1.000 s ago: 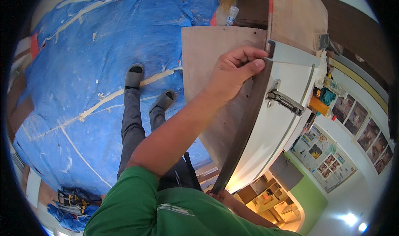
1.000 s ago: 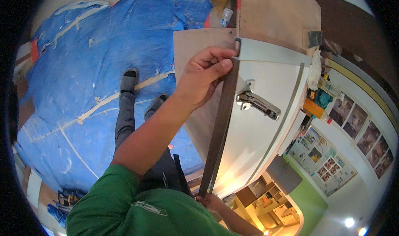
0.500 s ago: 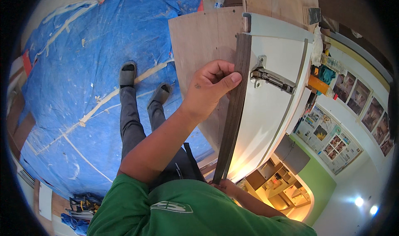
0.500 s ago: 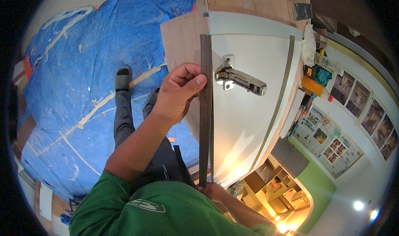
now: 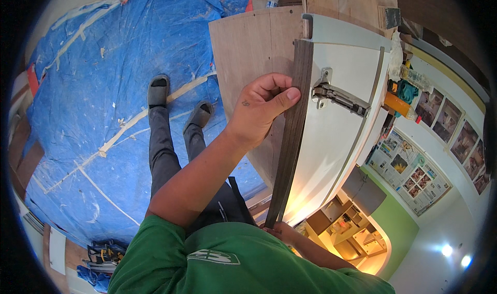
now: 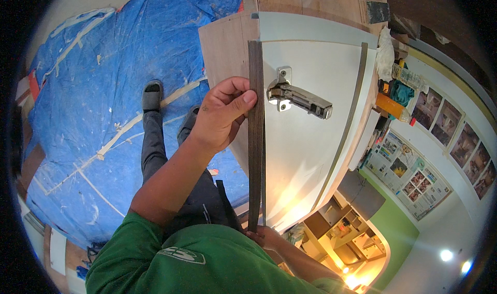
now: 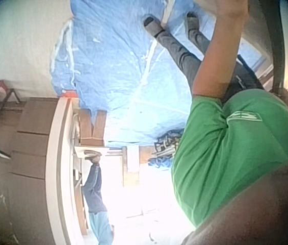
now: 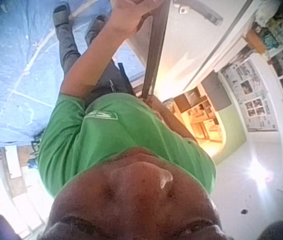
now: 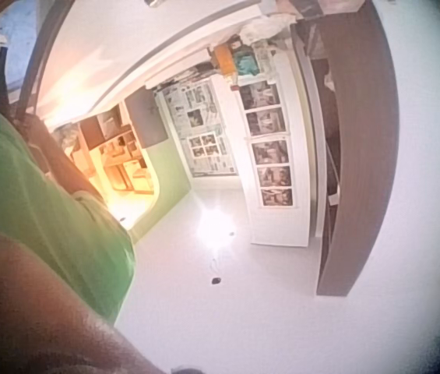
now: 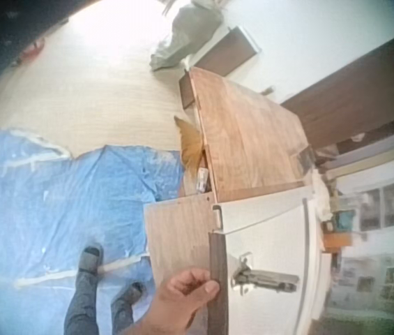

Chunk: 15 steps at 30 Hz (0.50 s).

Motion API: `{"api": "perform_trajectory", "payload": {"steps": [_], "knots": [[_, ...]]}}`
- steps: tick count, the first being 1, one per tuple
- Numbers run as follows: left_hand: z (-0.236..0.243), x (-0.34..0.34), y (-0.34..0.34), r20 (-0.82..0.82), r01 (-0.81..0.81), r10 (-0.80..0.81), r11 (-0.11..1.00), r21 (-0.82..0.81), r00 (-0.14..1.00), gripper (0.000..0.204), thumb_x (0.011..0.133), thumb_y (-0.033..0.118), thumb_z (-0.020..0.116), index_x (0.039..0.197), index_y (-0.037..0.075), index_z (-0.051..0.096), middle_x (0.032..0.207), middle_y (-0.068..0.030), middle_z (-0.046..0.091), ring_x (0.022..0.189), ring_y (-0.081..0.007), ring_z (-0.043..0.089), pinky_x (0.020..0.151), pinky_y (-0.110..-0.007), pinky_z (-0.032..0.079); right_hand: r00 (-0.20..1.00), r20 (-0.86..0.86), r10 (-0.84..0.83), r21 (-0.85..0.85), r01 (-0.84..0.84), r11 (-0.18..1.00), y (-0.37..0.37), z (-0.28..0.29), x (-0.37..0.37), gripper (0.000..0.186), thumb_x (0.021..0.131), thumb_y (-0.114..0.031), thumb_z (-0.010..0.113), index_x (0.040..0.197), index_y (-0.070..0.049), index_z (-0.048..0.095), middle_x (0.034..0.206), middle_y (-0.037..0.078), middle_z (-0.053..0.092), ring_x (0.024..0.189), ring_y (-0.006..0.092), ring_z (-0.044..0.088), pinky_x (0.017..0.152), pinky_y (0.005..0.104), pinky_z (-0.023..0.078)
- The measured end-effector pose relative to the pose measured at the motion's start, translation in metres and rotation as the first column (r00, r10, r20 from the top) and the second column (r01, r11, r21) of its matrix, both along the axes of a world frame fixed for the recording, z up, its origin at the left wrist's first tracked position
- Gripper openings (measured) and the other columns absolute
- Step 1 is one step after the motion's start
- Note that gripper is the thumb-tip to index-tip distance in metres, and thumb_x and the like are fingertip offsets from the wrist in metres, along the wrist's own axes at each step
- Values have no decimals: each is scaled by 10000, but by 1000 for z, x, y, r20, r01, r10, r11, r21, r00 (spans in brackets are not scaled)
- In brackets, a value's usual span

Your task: The person aligns a dark wood edge banding strip along the edge of a white cabinet door, then uses a hammer to tap a small wooden block against the strip to secure it. The person also flips the door over to inspect the back side.

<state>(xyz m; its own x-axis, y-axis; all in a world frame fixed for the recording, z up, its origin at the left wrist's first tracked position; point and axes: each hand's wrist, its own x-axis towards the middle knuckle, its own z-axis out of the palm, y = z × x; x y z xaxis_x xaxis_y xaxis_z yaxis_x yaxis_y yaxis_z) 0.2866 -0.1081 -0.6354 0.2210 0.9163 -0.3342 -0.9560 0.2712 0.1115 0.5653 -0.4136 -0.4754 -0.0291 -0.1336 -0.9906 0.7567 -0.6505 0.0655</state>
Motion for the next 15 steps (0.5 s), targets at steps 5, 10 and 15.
{"api": "perform_trajectory", "payload": {"steps": [5,10,15], "knots": [[1,0,0,2,-2,2,1000,-3,1000,154,981,98,697,1117,39,654,982,-36,712,865,-109,683,776,-265,562,1000,-7,6,3,-6,1000,-1,-1,0,446,1057,-477,515,1277,-132,694,1127,141,753,1056,272,713,959,418,526],[5,0,1,-88,20,-22,1000,-24,996,153,978,111,703,1105,40,655,956,-24,700,814,-91,646,740,-252,526,1000,12,-8,-13,8,1000,8,2,-8,433,1054,-468,525,1280,-141,698,1110,127,760,1044,260,715,951,410,528],[16,-7,5,-208,60,-70,997,-54,976,154,974,138,701,1077,37,650,914,-10,676,771,-78,601,695,-253,490,1000,15,25,-1,-25,1000,14,3,-14,431,1046,-467,538,1278,-142,701,1099,126,762,1023,261,720,936,403,531]]}}
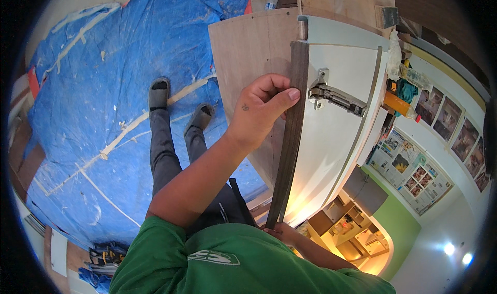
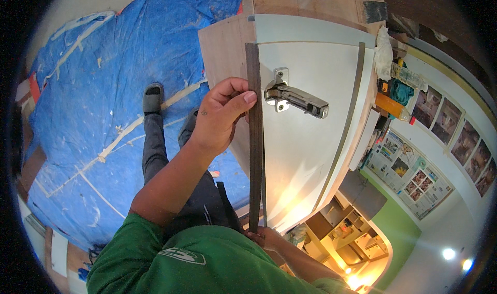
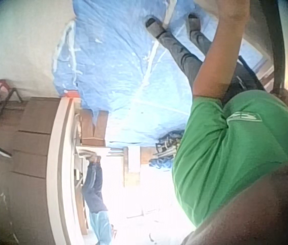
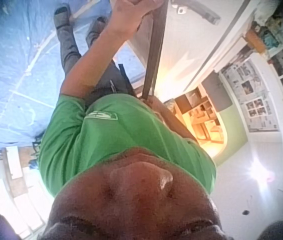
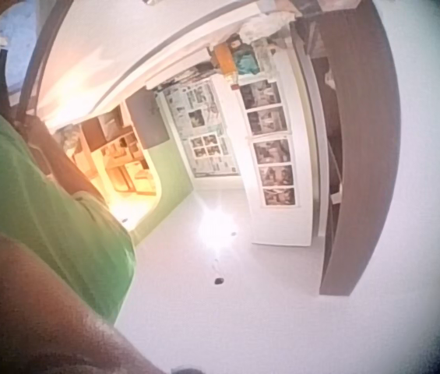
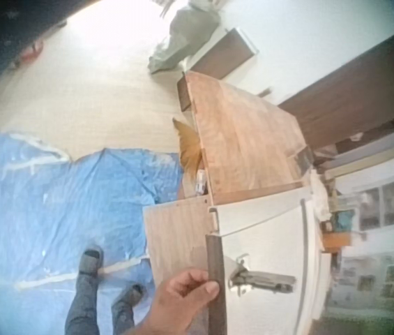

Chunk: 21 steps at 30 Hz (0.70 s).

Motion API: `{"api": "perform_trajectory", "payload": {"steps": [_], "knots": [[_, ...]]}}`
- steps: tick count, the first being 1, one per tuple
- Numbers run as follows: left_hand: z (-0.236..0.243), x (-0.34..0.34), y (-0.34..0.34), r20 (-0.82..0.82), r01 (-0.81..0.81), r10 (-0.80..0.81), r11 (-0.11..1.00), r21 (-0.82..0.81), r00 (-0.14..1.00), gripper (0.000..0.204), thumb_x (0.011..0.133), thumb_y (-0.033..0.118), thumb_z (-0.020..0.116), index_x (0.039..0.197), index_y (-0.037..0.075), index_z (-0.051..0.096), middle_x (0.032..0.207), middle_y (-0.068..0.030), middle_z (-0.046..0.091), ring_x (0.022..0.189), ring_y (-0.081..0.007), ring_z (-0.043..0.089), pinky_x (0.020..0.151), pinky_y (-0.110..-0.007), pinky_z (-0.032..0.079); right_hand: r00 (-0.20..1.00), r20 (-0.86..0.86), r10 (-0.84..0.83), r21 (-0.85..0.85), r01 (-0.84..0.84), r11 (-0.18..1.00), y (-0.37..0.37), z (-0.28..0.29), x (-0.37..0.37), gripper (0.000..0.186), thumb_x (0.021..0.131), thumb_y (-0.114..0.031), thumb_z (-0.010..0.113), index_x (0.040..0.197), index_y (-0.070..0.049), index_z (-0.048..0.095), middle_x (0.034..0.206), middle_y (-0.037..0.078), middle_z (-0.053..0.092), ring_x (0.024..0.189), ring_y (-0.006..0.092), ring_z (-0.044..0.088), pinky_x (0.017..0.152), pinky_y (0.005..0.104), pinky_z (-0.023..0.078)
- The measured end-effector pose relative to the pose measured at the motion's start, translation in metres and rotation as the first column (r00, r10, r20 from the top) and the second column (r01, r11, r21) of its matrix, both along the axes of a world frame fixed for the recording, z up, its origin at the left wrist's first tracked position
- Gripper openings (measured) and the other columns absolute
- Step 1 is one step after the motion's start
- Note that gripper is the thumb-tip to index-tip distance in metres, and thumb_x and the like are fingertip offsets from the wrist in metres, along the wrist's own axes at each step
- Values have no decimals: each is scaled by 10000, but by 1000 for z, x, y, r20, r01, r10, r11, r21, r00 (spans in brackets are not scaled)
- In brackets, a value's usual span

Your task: The person aligns a dark wood edge banding strip along the edge of a white cabinet door, then uses a hammer to tap a small wooden block against the strip to secure it. The person also flips the door over to inspect the back side.

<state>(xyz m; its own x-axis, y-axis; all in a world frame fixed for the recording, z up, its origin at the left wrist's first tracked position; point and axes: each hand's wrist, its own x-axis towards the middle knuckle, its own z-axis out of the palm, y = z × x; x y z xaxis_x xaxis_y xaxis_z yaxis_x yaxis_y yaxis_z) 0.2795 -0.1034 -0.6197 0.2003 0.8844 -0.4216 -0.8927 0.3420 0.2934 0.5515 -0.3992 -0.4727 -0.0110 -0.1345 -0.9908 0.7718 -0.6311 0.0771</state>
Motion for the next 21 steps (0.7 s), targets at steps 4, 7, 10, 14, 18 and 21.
{"api": "perform_trajectory", "payload": {"steps": [4,7,10,14,18,21], "knots": [[1,-2,1,-60,25,-23,999,25,998,214,969,214,727,1069,44,645,904,-1,681,800,-63,621,675,-239,497,1000,11,-14,-1,14,1000,-12,-2,10,423,1042,-463,542,1274,-148,703,1091,137,761,1018,262,722,925,407,535],[6,-5,2,-86,18,-15,999,32,996,221,963,201,734,1082,39,641,908,-6,680,796,-65,623,672,-241,501,1000,9,-19,11,19,1000,-15,-2,12,437,1035,-483,551,1268,-147,704,1084,146,760,1013,261,720,921,410,535],[15,-6,-4,-100,3,-4,1000,-7,995,222,955,169,733,1106,32,643,913,-15,684,791,-78,629,686,-253,512,1000,11,-16,30,16,999,-17,-3,12,461,1033,-509,552,1263,-139,704,1079,144,760,1007,264,718,924,413,535],[15,-4,-21,-108,71,-77,996,-61,991,194,955,135,723,1103,27,657,920,-27,698,799,-104,646,707,-271,521,1000,-2,29,8,-29,1000,-5,-1,3,481,1039,-528,538,1258,-132,702,1070,139,758,1000,266,715,926,416,535],[7,5,-47,-52,187,-187,982,-21,981,212,963,169,744,1083,9,676,940,-38,720,829,-95,668,739,-264,559,1000,2,-20,28,19,999,-14,-1,8,459,1050,-509,524,1255,-138,702,1051,139,755,984,267,715,914,419,535],[9,9,-55,-6,165,-165,986,-25,986,195,974,182,736,1054,11,689,939,-33,721,838,-96,671,742,-267,558,999,9,51,7,-51,999,-5,-2,3,454,1053,-505,517,1253,-141,702,1036,143,754,967,269,715,899,423,536]]}}
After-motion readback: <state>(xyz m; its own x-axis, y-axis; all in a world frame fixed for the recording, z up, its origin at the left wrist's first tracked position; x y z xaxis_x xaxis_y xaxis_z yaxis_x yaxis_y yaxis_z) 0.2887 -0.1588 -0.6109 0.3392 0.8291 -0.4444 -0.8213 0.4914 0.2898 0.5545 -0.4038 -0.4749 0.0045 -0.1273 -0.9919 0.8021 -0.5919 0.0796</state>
